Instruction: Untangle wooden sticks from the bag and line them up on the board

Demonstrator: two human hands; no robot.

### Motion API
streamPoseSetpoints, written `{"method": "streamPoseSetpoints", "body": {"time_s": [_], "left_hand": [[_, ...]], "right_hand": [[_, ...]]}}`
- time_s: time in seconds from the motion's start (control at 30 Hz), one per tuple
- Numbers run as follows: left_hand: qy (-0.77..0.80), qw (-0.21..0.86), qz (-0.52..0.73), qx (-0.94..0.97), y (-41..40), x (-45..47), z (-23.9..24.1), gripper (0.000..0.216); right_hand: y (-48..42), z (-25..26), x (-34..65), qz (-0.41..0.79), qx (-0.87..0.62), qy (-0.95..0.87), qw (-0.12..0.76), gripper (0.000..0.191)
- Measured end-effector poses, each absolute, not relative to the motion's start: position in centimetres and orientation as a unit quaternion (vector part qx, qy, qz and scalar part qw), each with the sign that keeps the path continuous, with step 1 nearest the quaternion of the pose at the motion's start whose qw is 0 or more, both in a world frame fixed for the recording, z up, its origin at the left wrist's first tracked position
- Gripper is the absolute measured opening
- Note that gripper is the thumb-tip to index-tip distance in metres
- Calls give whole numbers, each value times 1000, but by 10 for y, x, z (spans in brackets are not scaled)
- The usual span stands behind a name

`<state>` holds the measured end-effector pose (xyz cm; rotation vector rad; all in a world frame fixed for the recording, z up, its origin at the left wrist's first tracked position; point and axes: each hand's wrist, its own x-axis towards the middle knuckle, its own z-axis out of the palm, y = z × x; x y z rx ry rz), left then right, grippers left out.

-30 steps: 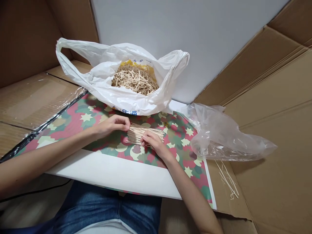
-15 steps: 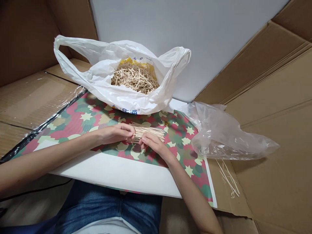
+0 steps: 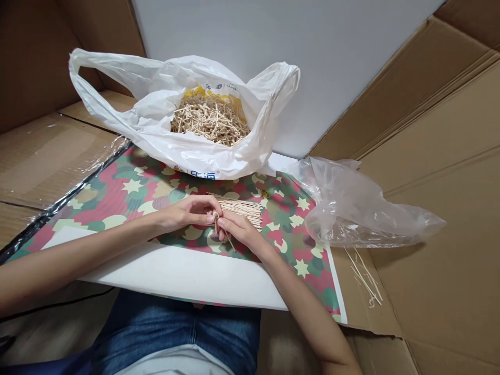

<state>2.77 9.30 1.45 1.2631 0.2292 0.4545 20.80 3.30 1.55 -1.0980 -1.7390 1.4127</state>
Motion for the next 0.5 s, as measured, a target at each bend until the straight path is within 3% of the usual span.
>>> {"method": "streamPoseSetpoints", "body": {"time_s": [0.23,0.5], "left_hand": [[155,758,255,580,96,28,9,17],[132,782,269,547,89,34,9,18]], "right_hand": [[32,11,205,539,-428,-636,351,20],[29,12,196,501,-460,-609,408,19]]}}
